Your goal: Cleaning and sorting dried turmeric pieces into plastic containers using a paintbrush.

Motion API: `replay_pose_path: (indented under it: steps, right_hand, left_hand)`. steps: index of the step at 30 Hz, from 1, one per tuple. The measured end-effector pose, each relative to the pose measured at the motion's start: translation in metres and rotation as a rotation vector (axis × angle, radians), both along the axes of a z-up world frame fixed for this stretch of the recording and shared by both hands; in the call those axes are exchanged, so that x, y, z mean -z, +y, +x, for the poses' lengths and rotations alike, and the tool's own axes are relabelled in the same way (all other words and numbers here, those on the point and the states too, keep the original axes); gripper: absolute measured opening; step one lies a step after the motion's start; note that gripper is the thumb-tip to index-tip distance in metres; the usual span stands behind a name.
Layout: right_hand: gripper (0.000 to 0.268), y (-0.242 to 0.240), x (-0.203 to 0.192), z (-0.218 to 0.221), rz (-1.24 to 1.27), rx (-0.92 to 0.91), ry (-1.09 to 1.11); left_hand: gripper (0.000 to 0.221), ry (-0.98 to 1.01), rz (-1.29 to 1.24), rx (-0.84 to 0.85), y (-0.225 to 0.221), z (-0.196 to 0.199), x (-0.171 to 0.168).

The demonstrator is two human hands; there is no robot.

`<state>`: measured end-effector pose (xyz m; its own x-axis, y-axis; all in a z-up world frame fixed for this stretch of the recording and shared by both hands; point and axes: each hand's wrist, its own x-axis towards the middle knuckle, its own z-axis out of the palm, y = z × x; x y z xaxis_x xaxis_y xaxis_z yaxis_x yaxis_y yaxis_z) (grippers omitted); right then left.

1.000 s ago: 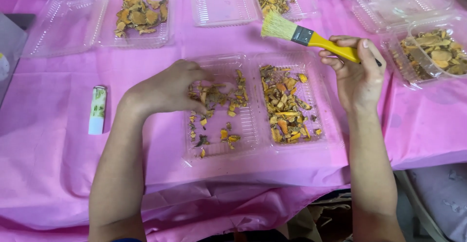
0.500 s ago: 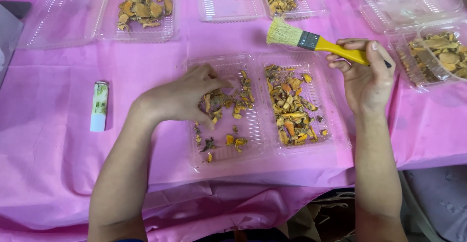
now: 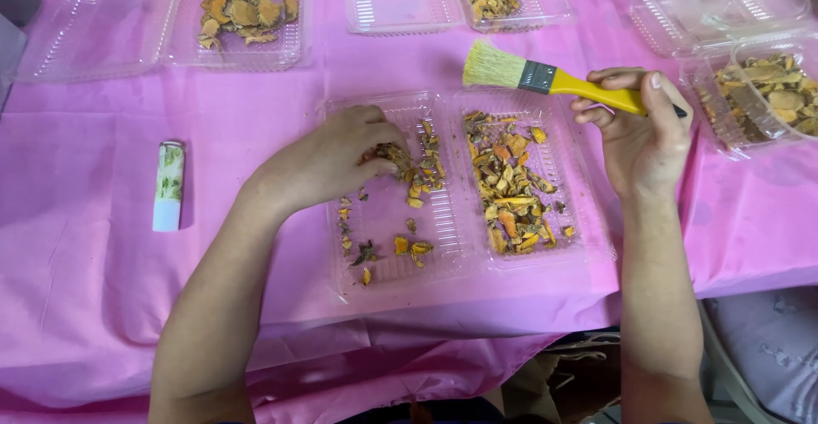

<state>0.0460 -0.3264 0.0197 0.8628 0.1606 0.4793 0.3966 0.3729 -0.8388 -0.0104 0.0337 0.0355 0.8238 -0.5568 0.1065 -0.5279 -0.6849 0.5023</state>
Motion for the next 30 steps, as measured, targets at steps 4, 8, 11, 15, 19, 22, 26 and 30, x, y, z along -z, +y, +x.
replay_pose_path:
  steps: [4, 8, 11, 15, 19, 22, 26, 30]
  right_hand:
    - [0.025, 0.002, -0.001, -0.002, 0.0, 0.003, -0.029]
    - [0.025, 0.001, 0.0, -0.001, -0.012, -0.017, -0.044]
    - [0.027, -0.001, 0.001, 0.001, -0.016, -0.033, -0.025]
    - [0.027, -0.001, 0.0, -0.002, -0.021, -0.034, -0.069]
    - [0.03, -0.001, 0.003, 0.002, 0.032, -0.075, -0.034]
    - [0.022, 0.0, 0.003, 0.005, 0.031, -0.239, -0.096]
    - [0.032, -0.002, 0.022, 0.016, 0.018, -0.145, -0.097]
    - [0.039, -0.009, 0.039, 0.029, 0.024, -0.143, -0.104]
  left_hand:
    - [0.021, -0.124, -0.119, -0.027, -0.005, -0.006, -0.008]
    - [0.018, -0.089, -0.28, -0.147, -0.005, -0.01, -0.011]
    - [0.023, -0.171, -0.273, -0.168, -0.003, -0.008, -0.006]
    - [0.015, -0.162, -0.349, -0.171, -0.009, -0.009, -0.01]
    - [0.021, -0.333, -0.297, -0.105, -0.008, -0.003, -0.001]
    - [0.024, -0.246, -0.344, -0.201, -0.008, -0.004, -0.002]
    - [0.028, -0.267, -0.443, -0.282, -0.01, -0.006, -0.001]
    - [0.028, -0.303, -0.556, -0.417, -0.007, 0.007, 0.014]
